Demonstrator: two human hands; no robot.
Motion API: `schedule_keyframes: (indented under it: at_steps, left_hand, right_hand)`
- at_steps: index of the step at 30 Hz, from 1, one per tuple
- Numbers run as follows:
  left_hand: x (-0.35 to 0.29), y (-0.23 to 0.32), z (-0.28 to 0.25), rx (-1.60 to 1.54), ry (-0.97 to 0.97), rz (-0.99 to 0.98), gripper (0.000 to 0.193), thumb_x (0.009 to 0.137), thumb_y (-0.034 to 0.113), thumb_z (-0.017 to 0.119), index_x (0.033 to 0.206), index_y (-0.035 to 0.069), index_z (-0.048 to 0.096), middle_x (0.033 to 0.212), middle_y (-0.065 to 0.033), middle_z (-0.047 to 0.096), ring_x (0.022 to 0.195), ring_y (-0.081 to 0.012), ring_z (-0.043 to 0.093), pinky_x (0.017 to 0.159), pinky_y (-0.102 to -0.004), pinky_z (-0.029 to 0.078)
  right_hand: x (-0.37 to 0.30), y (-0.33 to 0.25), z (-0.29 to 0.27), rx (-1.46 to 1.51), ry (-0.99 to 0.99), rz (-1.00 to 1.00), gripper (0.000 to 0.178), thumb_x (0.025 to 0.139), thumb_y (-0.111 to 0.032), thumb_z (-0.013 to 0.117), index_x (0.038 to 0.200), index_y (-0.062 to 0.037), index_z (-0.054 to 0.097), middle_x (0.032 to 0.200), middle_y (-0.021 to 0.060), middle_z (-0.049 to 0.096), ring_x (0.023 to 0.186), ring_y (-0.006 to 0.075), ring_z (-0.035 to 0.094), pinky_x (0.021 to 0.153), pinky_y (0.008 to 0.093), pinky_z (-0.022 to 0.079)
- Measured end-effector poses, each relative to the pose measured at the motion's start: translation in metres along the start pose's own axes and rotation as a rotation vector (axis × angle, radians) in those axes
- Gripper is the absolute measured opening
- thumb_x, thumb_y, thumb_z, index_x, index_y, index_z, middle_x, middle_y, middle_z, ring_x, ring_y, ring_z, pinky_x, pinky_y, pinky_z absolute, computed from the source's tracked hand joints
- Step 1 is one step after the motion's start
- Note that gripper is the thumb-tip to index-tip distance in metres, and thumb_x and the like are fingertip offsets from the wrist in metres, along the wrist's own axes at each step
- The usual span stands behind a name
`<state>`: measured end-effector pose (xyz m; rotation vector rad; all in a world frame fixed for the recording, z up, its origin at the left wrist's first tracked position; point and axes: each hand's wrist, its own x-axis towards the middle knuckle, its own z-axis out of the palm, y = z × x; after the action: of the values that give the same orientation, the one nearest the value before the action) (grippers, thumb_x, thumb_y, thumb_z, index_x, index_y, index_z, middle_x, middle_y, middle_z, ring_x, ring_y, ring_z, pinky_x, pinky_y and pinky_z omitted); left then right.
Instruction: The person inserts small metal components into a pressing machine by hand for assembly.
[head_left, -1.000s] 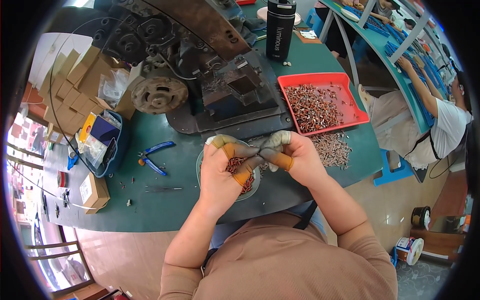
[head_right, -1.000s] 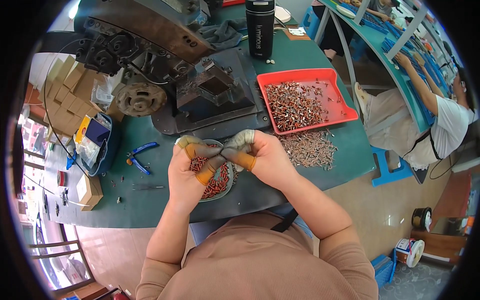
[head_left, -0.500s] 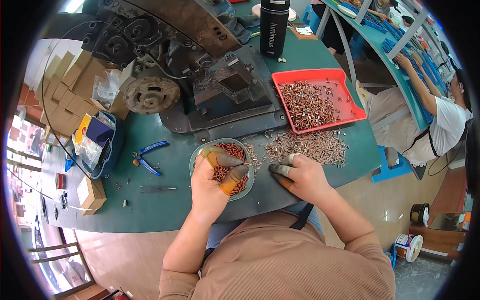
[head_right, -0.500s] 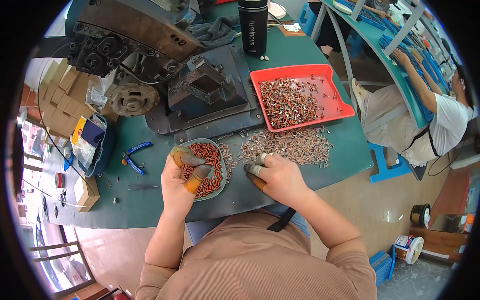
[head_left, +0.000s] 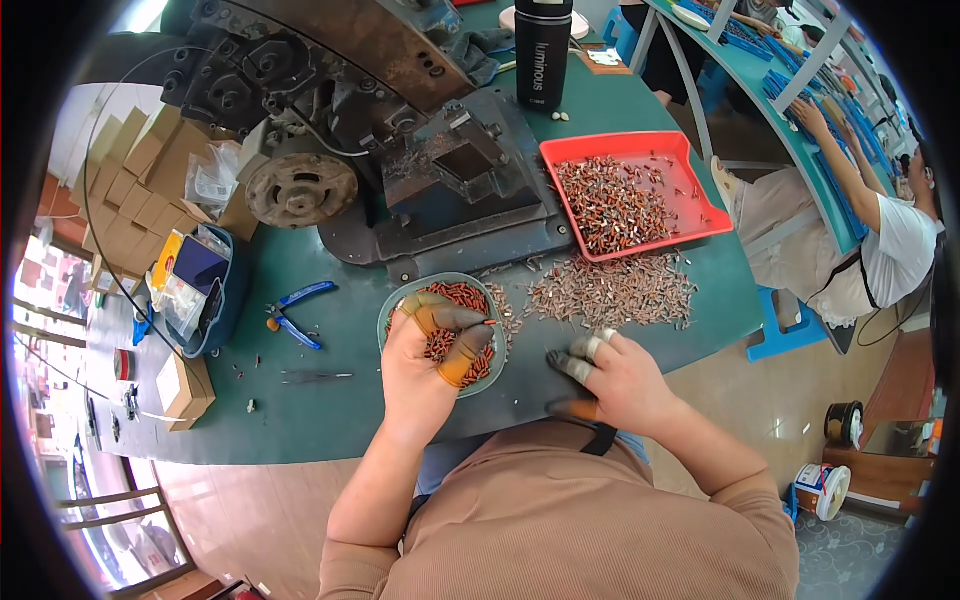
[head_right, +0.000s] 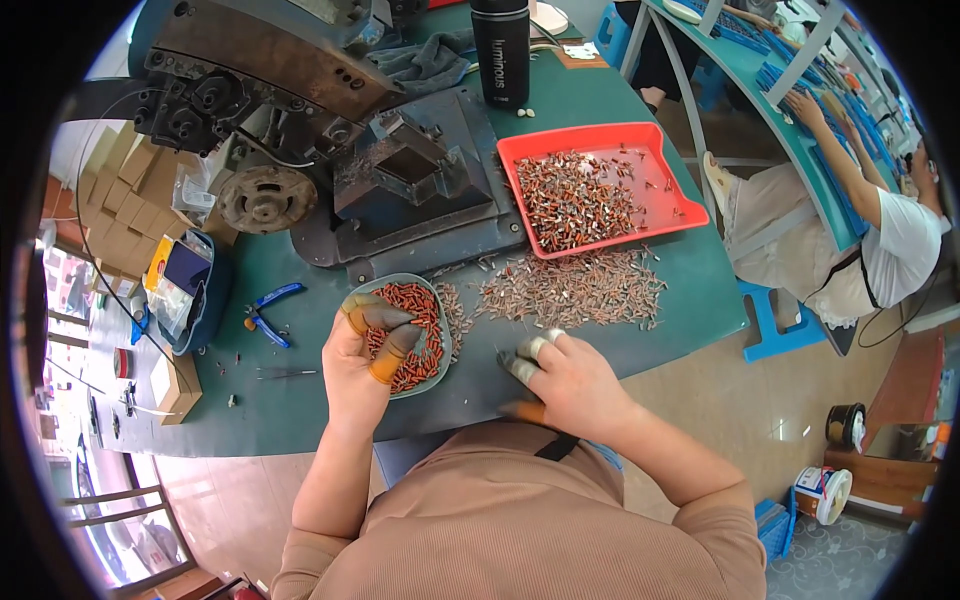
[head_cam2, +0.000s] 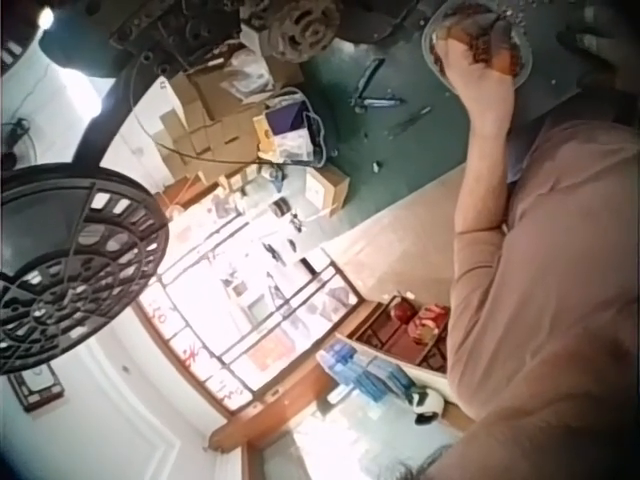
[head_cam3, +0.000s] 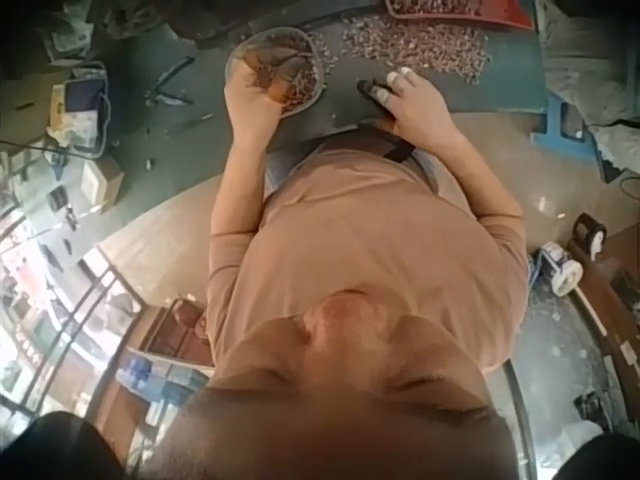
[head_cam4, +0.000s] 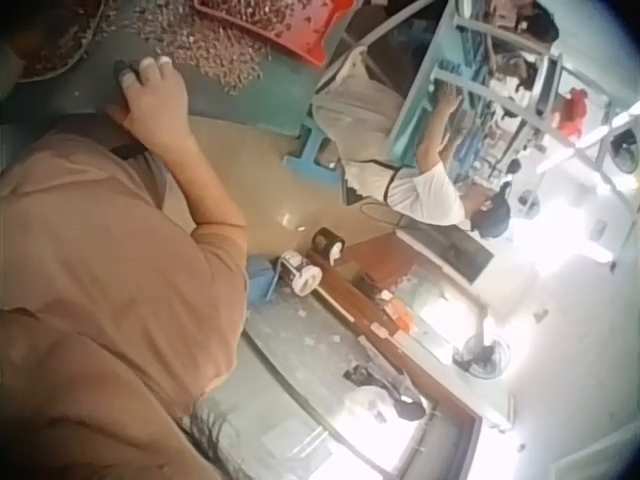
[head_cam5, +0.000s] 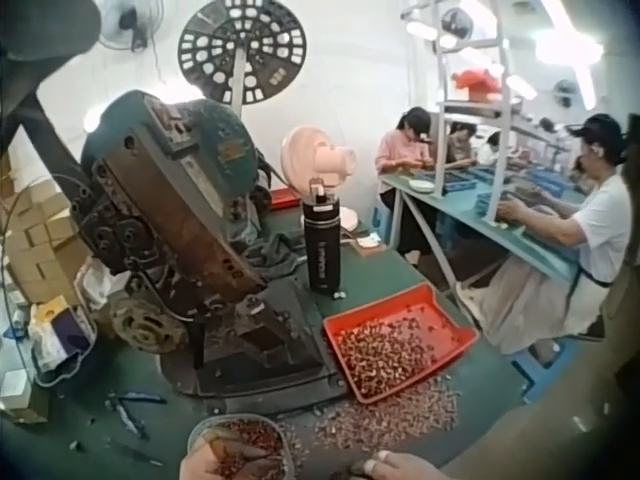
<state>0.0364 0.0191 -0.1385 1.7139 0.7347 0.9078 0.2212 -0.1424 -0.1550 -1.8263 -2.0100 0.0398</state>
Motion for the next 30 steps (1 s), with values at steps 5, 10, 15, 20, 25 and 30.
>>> schedule_keyframes:
  at_steps: [5, 10, 15, 20, 25, 30]
  left_hand:
    - [0.001, -0.001, -0.002, 0.078, -0.006, 0.045, 0.016, 0.078, -0.004, 0.073, 0.090, 0.003, 0.065, 0.094, -0.0031, 0.056, 0.089, -0.0142, 0.055, 0.081, -0.0256, 0.043]
    - [0.010, 0.000, -0.003, 0.082, 0.020, 0.042, 0.015, 0.077, -0.004, 0.073, 0.088, 0.002, 0.065, 0.092, -0.0034, 0.057, 0.089, -0.0146, 0.055, 0.081, -0.0258, 0.044]
    - [0.047, 0.012, -0.002, 0.392, 0.149, 0.397, 0.019, 0.071, 0.004, 0.078, 0.087, 0.010, 0.068, 0.089, -0.0052, 0.059, 0.088, -0.0247, 0.054, 0.080, -0.0341, 0.041]
    - [0.094, 0.015, 0.002, 0.574, 0.375, 0.744, 0.023, 0.067, 0.004, 0.079, 0.084, 0.011, 0.065, 0.087, -0.0052, 0.056, 0.086, -0.0272, 0.052, 0.081, -0.0375, 0.039]
    - [0.124, 0.003, 0.003, 0.721, 0.486, 0.854, 0.024, 0.065, 0.011, 0.080, 0.085, 0.013, 0.066, 0.091, -0.0029, 0.058, 0.088, -0.0250, 0.055, 0.080, -0.0392, 0.038]
    - [0.144, -0.003, 0.005, 0.825, 0.507, 0.949, 0.023, 0.065, 0.012, 0.079, 0.083, 0.015, 0.066, 0.091, -0.0027, 0.056, 0.088, -0.0249, 0.053, 0.079, -0.0388, 0.039]
  right_hand:
    - [-0.025, 0.009, 0.002, 0.081, -0.024, -0.186, 0.034, 0.067, -0.021, 0.075, 0.100, -0.0102, 0.069, 0.102, 0.0045, 0.061, 0.092, 0.0230, 0.058, 0.071, 0.0327, 0.050]
    - [-0.011, 0.003, 0.001, 0.408, 0.171, -0.087, 0.017, 0.073, -0.006, 0.072, 0.089, -0.0097, 0.069, 0.085, 0.0036, 0.064, 0.072, 0.0199, 0.063, 0.064, 0.0284, 0.051]
    - [0.082, 0.016, -0.012, 0.962, 0.427, 0.370, 0.010, 0.083, -0.005, 0.072, 0.092, -0.0057, 0.067, 0.085, 0.0014, 0.068, 0.075, 0.0091, 0.063, 0.064, 0.0223, 0.050]
    - [0.178, 0.023, -0.011, 1.242, 0.599, 0.400, 0.014, 0.085, -0.006, 0.072, 0.098, -0.0058, 0.065, 0.086, -0.0018, 0.067, 0.075, 0.0047, 0.061, 0.060, 0.0187, 0.046]
    - [0.208, 0.027, 0.001, 1.230, 0.712, 0.282, 0.012, 0.086, -0.006, 0.071, 0.096, -0.0075, 0.064, 0.082, -0.0040, 0.065, 0.067, 0.0022, 0.056, 0.055, 0.0175, 0.040]
    - [0.211, 0.031, 0.007, 1.156, 0.697, 0.338, 0.010, 0.086, -0.006, 0.072, 0.090, -0.0026, 0.063, 0.081, -0.0017, 0.066, 0.072, 0.0025, 0.056, 0.064, 0.0202, 0.046]
